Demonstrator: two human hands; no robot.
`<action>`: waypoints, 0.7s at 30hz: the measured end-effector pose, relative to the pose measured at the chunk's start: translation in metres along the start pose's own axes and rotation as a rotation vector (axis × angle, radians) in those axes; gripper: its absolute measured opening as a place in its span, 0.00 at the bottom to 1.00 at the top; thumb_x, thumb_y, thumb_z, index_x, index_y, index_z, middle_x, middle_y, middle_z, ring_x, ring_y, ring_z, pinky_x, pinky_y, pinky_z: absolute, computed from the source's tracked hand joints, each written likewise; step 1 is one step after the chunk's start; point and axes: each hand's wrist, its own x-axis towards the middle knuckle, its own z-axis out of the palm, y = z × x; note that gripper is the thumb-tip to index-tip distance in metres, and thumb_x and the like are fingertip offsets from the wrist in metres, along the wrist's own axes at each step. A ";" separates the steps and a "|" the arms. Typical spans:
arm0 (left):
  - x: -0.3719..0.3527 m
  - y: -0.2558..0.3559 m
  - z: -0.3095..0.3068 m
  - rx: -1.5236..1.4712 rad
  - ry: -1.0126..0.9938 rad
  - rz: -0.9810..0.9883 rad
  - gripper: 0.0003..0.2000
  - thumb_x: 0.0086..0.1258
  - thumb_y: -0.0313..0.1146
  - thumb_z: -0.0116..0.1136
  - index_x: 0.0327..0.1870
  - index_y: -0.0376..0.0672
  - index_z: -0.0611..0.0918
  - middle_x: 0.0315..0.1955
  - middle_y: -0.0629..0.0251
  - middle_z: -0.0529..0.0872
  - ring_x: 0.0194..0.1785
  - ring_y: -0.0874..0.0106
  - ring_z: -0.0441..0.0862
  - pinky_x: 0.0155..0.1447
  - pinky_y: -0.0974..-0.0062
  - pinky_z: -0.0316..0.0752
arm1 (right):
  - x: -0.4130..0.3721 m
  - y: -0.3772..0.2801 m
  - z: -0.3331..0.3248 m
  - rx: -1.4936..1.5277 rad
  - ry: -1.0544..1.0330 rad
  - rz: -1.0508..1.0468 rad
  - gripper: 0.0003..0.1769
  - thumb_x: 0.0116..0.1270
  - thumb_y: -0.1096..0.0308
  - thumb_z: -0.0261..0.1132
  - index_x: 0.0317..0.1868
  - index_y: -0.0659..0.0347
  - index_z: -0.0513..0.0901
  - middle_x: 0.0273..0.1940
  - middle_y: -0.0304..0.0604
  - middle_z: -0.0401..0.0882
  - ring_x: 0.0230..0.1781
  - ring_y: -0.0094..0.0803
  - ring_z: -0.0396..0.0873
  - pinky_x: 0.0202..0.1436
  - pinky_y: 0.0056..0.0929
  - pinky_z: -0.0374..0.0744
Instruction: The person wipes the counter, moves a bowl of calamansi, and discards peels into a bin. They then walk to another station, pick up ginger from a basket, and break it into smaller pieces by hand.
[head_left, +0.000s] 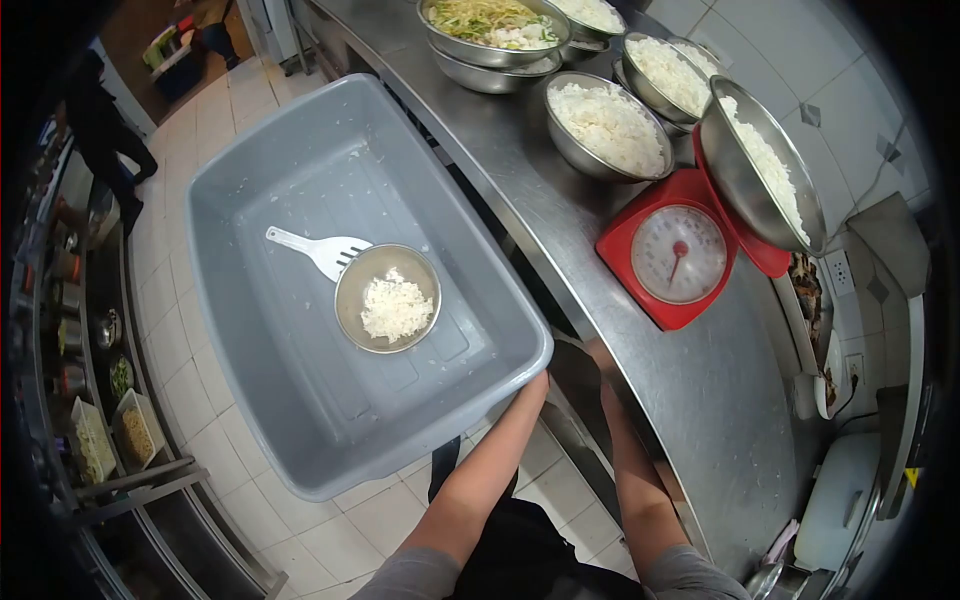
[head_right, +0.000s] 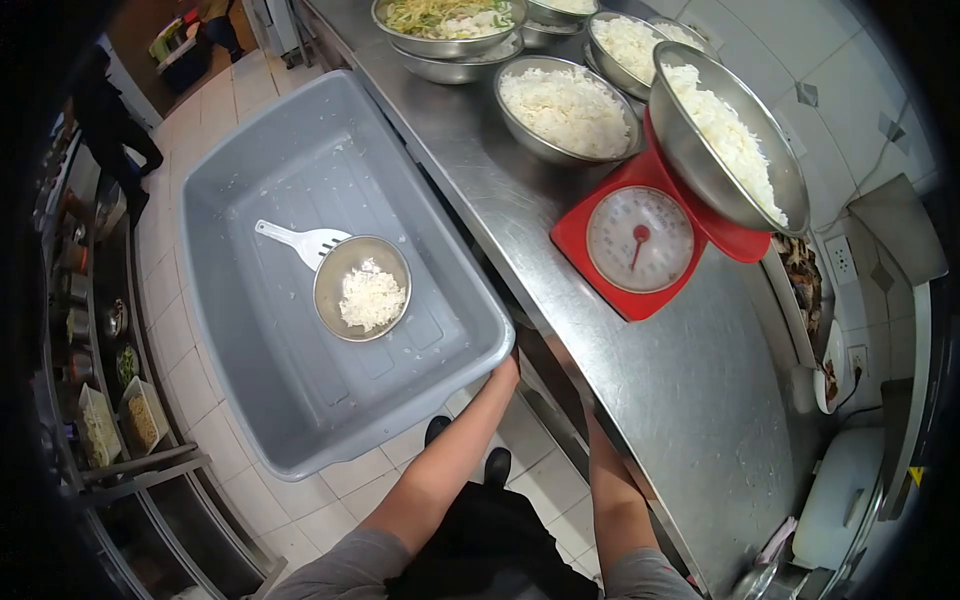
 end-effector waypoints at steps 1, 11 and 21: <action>-0.002 0.007 -0.006 -0.002 -0.030 -0.021 0.15 0.67 0.31 0.48 0.53 0.40 0.69 0.51 0.64 0.70 0.49 0.75 0.70 0.49 0.76 0.71 | 0.001 -0.005 0.008 -0.038 0.037 -0.027 0.17 0.64 0.56 0.55 0.40 0.63 0.78 0.36 0.51 0.78 0.37 0.40 0.77 0.38 0.36 0.73; -0.058 0.023 -0.039 -0.010 -0.262 -0.125 0.19 0.68 0.32 0.44 0.60 0.43 0.63 0.54 0.66 0.69 0.57 0.74 0.67 0.52 0.73 0.69 | 0.069 -0.145 -0.093 0.324 -0.375 0.354 0.14 0.60 0.56 0.56 0.36 0.57 0.80 0.36 0.50 0.78 0.36 0.46 0.77 0.38 0.38 0.74; -0.053 0.056 -0.001 0.271 -0.264 0.031 0.35 0.57 0.38 0.60 0.62 0.34 0.56 0.60 0.51 0.61 0.63 0.62 0.59 0.61 0.67 0.60 | 0.039 -0.090 -0.075 0.816 -0.376 0.349 0.14 0.60 0.60 0.56 0.39 0.61 0.79 0.43 0.58 0.75 0.46 0.51 0.72 0.42 0.40 0.73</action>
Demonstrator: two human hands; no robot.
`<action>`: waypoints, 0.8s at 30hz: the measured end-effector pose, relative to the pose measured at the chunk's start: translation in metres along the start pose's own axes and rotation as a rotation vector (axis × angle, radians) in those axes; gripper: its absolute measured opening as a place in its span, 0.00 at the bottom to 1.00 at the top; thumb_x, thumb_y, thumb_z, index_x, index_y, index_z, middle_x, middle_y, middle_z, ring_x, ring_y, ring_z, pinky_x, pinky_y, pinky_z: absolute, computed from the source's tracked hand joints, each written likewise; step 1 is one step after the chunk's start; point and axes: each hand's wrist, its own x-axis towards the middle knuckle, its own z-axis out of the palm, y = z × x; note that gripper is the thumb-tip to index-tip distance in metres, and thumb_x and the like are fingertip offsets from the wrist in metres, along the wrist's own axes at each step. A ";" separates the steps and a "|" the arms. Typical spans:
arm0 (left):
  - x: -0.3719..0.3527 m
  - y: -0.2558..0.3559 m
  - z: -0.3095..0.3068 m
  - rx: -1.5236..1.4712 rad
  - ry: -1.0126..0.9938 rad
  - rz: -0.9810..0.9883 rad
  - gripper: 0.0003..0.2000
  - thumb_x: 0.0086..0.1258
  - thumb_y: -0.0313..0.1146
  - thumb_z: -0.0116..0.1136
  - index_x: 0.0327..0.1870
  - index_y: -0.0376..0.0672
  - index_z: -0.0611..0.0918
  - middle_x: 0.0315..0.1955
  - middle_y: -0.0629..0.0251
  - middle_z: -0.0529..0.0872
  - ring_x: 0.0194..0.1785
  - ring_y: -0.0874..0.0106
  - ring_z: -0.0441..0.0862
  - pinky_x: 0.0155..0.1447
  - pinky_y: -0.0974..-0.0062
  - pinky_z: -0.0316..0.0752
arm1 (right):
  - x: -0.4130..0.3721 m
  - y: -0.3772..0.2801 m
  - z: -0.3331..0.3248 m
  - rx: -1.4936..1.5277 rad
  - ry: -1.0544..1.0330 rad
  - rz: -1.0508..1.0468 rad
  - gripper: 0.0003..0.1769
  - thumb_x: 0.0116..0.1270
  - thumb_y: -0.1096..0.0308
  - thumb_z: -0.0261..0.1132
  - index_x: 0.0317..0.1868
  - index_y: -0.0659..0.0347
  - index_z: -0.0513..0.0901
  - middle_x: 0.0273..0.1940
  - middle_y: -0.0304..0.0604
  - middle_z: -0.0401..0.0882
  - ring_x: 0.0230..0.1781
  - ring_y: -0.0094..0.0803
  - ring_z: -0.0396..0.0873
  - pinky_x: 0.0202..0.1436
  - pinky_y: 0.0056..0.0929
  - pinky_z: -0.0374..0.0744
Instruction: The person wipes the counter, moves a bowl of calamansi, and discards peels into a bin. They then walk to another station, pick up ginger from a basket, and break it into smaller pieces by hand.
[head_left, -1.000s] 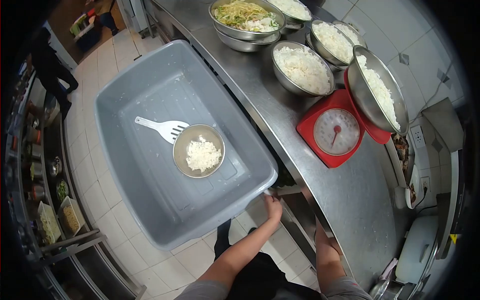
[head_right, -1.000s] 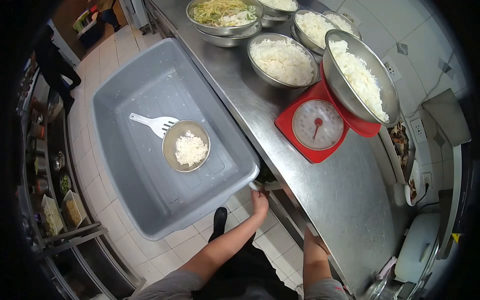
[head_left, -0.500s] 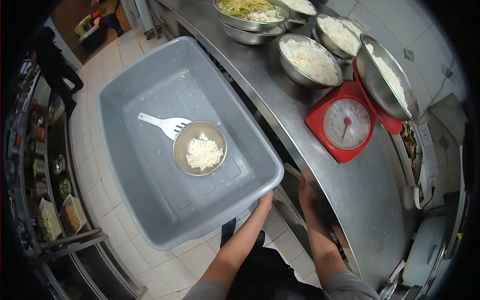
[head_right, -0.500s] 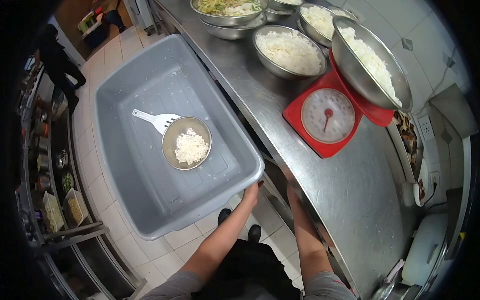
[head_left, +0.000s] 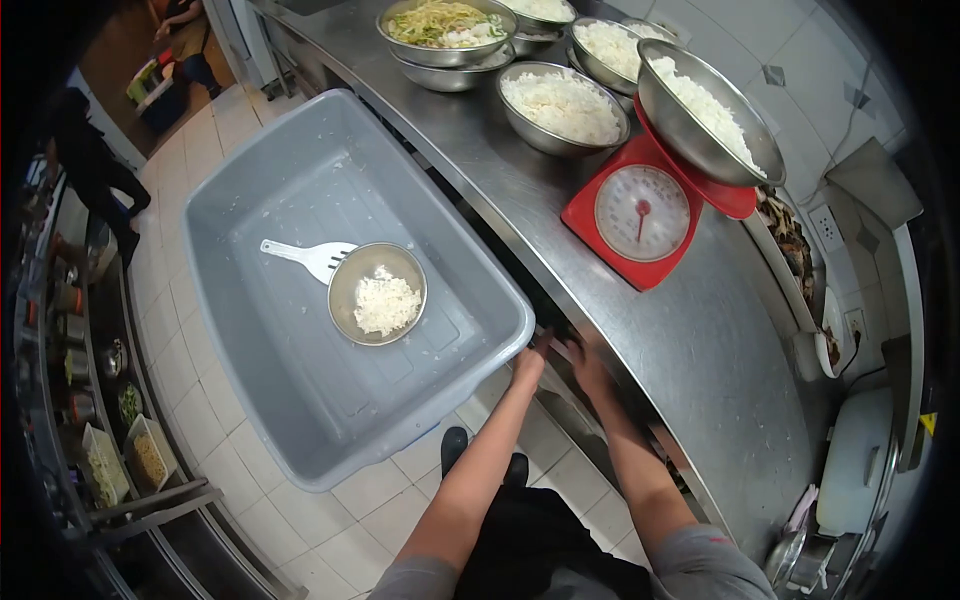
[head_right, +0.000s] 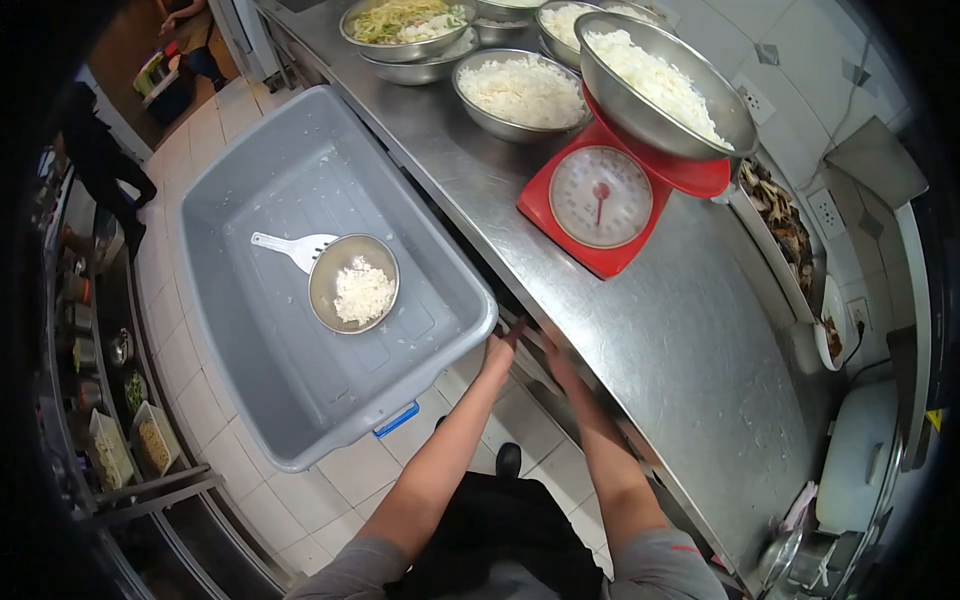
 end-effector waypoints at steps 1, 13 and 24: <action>0.013 -0.009 0.005 -0.011 0.007 0.002 0.35 0.57 0.38 0.60 0.62 0.34 0.56 0.60 0.51 0.61 0.63 0.62 0.59 0.61 0.67 0.60 | -0.013 0.015 -0.013 -0.175 0.001 -0.139 0.14 0.60 0.60 0.56 0.37 0.63 0.78 0.41 0.58 0.75 0.44 0.52 0.73 0.41 0.40 0.73; -0.070 -0.022 0.009 0.192 0.082 0.334 0.48 0.46 0.21 0.58 0.66 0.39 0.38 0.65 0.45 0.46 0.67 0.51 0.49 0.63 0.70 0.58 | -0.093 0.024 -0.041 -0.768 -0.098 -0.540 0.20 0.55 0.53 0.58 0.25 0.64 0.73 0.30 0.52 0.69 0.36 0.49 0.69 0.41 0.44 0.67; -0.080 -0.029 0.009 0.125 0.186 0.402 0.46 0.44 0.20 0.58 0.65 0.40 0.43 0.62 0.41 0.47 0.61 0.40 0.54 0.57 0.57 0.66 | -0.093 0.031 -0.042 -0.794 -0.139 -0.612 0.18 0.54 0.58 0.60 0.24 0.68 0.71 0.26 0.52 0.68 0.31 0.50 0.69 0.32 0.42 0.69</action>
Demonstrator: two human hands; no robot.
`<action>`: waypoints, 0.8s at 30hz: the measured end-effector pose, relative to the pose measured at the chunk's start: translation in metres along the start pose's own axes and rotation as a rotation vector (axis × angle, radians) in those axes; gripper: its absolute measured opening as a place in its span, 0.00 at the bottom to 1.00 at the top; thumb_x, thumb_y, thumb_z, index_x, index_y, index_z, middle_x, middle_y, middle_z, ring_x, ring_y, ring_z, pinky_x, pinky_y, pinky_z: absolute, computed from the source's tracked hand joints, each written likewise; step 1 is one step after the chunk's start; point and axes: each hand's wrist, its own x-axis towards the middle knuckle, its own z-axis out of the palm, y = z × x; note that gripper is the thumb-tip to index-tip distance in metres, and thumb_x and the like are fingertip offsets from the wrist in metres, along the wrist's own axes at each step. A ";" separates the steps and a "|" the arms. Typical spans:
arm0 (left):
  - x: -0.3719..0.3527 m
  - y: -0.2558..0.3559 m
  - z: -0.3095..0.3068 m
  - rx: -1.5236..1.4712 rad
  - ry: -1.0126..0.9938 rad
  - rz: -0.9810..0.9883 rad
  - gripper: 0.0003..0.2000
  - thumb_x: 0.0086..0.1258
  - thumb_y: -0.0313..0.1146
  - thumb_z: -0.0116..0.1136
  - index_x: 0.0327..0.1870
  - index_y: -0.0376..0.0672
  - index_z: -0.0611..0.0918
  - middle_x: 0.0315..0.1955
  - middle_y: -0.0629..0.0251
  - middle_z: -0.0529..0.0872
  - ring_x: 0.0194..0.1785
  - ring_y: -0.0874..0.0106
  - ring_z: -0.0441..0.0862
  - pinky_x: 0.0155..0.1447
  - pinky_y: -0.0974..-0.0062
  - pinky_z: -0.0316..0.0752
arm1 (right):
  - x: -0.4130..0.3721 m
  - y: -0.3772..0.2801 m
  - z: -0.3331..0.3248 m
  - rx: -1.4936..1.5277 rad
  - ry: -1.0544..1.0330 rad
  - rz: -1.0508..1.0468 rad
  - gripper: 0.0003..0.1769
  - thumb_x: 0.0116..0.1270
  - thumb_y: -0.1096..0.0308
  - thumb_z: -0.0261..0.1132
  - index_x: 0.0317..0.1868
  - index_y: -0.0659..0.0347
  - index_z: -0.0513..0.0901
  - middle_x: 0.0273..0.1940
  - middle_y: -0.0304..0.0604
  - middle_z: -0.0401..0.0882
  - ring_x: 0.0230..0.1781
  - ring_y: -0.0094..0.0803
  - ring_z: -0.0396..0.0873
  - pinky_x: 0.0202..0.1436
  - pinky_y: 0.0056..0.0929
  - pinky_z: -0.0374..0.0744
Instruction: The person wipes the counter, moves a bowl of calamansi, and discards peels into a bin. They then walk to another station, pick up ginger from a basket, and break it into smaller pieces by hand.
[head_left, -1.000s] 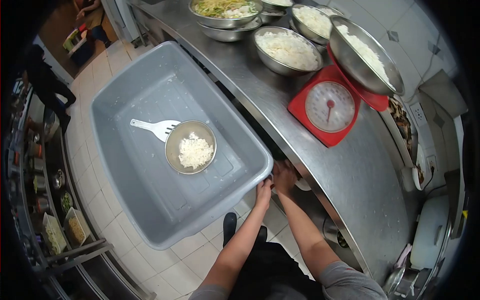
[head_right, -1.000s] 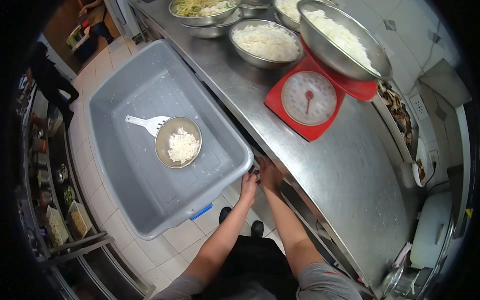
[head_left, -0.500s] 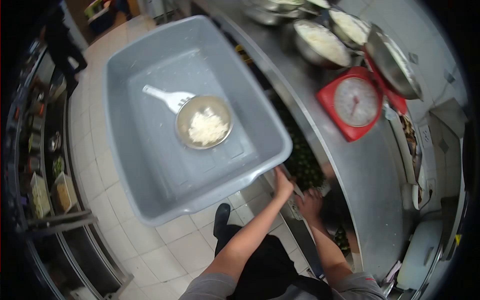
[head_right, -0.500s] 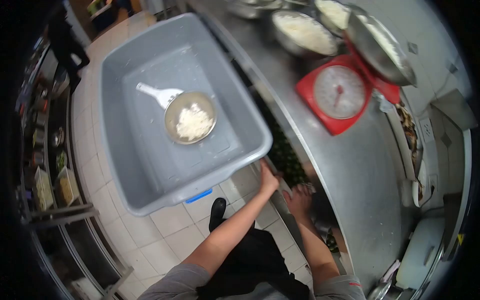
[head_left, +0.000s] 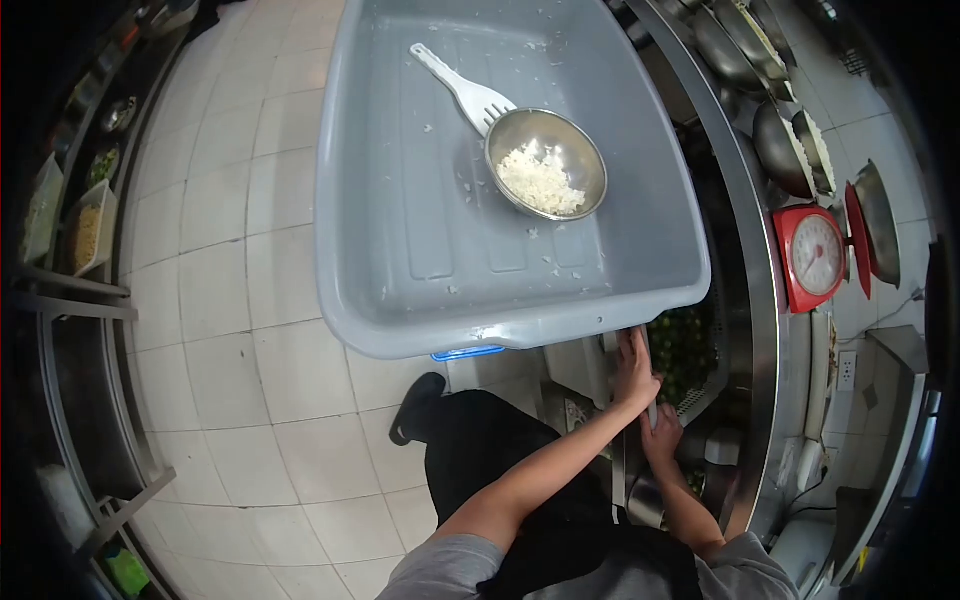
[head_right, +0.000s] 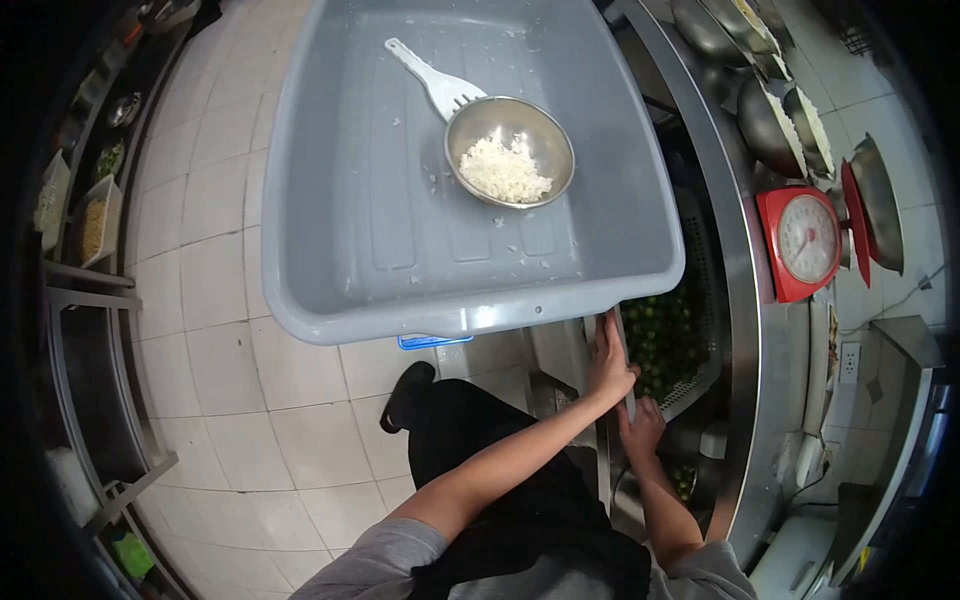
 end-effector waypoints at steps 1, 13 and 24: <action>-0.001 -0.001 0.000 0.024 -0.016 -0.018 0.45 0.44 0.21 0.58 0.65 0.39 0.44 0.61 0.40 0.49 0.60 0.40 0.55 0.56 0.56 0.66 | 0.000 0.001 -0.001 0.004 0.004 -0.003 0.16 0.53 0.61 0.60 0.24 0.67 0.71 0.26 0.51 0.68 0.31 0.50 0.69 0.32 0.42 0.69; 0.050 -0.006 0.027 0.019 -0.161 -0.024 0.22 0.49 0.28 0.58 0.47 0.31 0.69 0.40 0.42 0.75 0.49 0.47 0.70 0.51 0.59 0.67 | 0.046 0.040 0.012 0.016 0.046 0.000 0.11 0.55 0.69 0.57 0.28 0.71 0.71 0.27 0.56 0.68 0.31 0.55 0.69 0.32 0.43 0.68; 0.059 0.003 0.027 0.034 -0.073 -0.069 0.37 0.45 0.27 0.60 0.59 0.35 0.55 0.54 0.38 0.61 0.52 0.42 0.65 0.52 0.55 0.67 | 0.060 0.054 0.018 0.039 0.017 0.072 0.07 0.50 0.71 0.58 0.27 0.68 0.74 0.28 0.53 0.70 0.33 0.50 0.71 0.36 0.44 0.70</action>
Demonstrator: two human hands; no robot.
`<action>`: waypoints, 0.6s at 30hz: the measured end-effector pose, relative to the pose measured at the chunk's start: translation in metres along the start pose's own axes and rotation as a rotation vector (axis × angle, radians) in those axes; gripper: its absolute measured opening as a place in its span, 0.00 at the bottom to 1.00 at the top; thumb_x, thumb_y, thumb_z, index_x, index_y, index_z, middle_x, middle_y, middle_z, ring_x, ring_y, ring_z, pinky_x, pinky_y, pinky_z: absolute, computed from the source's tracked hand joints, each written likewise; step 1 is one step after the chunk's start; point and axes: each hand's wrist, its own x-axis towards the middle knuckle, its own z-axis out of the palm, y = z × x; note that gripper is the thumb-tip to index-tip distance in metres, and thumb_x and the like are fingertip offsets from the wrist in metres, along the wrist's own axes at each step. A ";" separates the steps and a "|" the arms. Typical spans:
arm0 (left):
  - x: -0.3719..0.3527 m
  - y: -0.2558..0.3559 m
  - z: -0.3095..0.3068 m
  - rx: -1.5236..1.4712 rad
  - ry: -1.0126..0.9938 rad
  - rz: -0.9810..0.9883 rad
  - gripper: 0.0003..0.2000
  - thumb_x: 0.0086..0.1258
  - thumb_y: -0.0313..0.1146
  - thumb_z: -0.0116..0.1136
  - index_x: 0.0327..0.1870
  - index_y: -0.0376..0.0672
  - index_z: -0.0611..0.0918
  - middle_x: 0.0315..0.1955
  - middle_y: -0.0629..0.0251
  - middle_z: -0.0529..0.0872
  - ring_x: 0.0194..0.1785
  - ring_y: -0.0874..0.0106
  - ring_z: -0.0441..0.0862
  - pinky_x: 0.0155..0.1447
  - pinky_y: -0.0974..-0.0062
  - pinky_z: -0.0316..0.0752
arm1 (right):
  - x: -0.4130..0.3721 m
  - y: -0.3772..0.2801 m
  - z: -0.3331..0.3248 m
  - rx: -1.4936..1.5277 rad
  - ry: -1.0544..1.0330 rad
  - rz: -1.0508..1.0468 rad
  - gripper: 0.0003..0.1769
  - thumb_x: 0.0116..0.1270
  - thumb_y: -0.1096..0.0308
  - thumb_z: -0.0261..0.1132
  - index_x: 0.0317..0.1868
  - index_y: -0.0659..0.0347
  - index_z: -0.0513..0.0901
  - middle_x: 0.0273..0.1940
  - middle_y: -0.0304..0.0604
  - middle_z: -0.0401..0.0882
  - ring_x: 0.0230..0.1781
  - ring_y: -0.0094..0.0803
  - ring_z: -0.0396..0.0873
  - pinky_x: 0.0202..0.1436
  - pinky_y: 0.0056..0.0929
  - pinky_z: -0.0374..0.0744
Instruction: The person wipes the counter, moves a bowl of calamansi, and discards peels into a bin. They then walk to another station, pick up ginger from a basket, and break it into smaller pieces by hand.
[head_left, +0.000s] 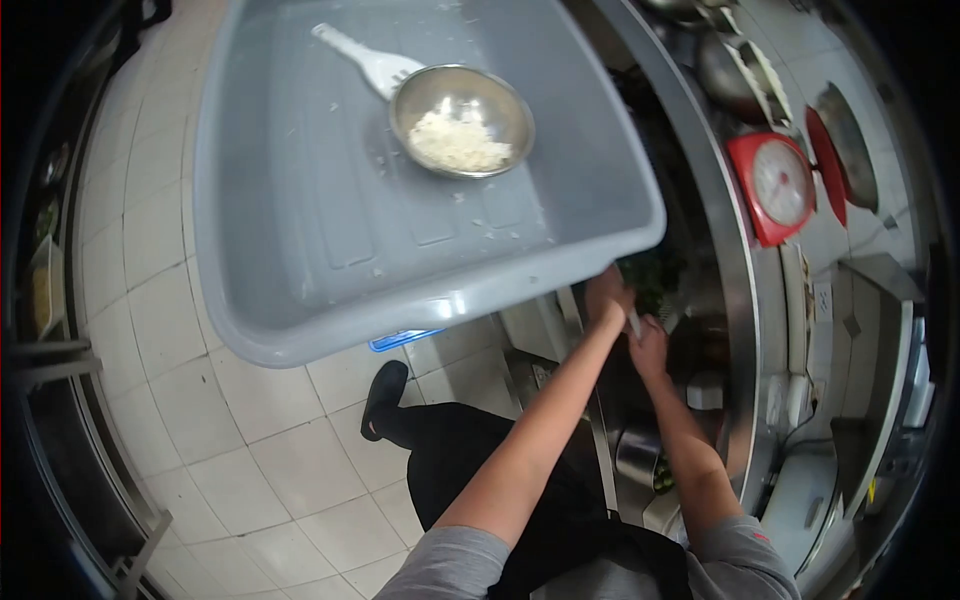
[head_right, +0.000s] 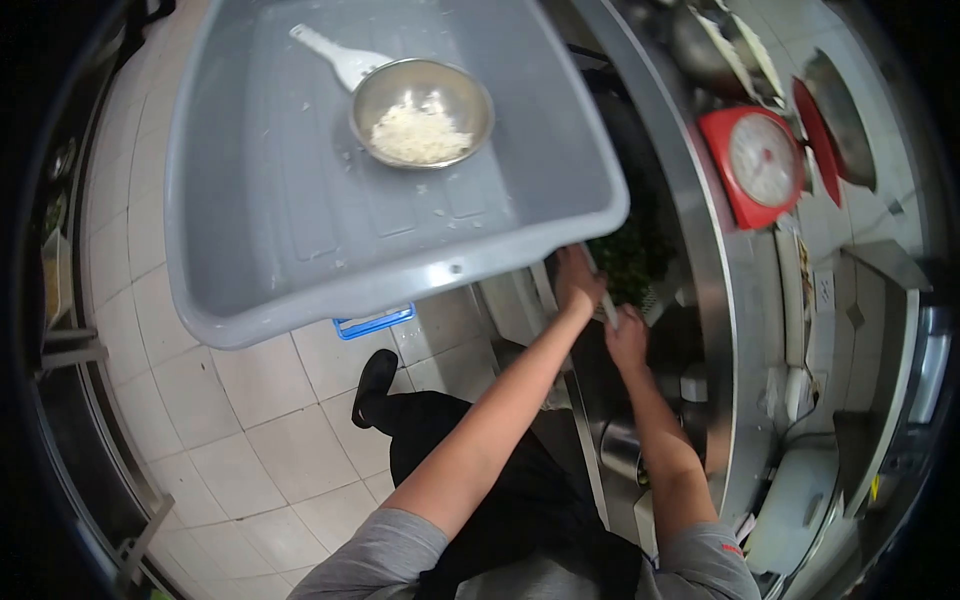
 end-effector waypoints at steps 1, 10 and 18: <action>-0.002 0.000 0.000 0.004 0.151 0.042 0.29 0.45 0.32 0.61 0.51 0.35 0.68 0.45 0.44 0.74 0.50 0.49 0.71 0.53 0.58 0.67 | -0.004 -0.007 -0.002 -0.027 0.028 -0.020 0.08 0.49 0.70 0.59 0.27 0.67 0.75 0.29 0.52 0.71 0.34 0.49 0.71 0.37 0.44 0.71; 0.011 -0.009 -0.027 -0.048 -0.070 0.109 0.46 0.46 0.24 0.64 0.65 0.40 0.47 0.58 0.51 0.65 0.57 0.63 0.67 0.52 0.72 0.71 | -0.016 -0.066 -0.026 -0.013 -0.096 0.176 0.12 0.51 0.65 0.61 0.33 0.65 0.76 0.34 0.52 0.73 0.42 0.47 0.71 0.45 0.41 0.71; -0.127 -0.056 -0.146 -0.273 -0.356 -0.560 0.32 0.62 0.42 0.55 0.66 0.50 0.55 0.55 0.58 0.68 0.54 0.66 0.71 0.45 0.62 0.75 | -0.247 -0.042 -0.037 1.113 -0.297 1.449 0.23 0.62 0.55 0.54 0.53 0.59 0.68 0.41 0.51 0.74 0.33 0.47 0.77 0.40 0.37 0.77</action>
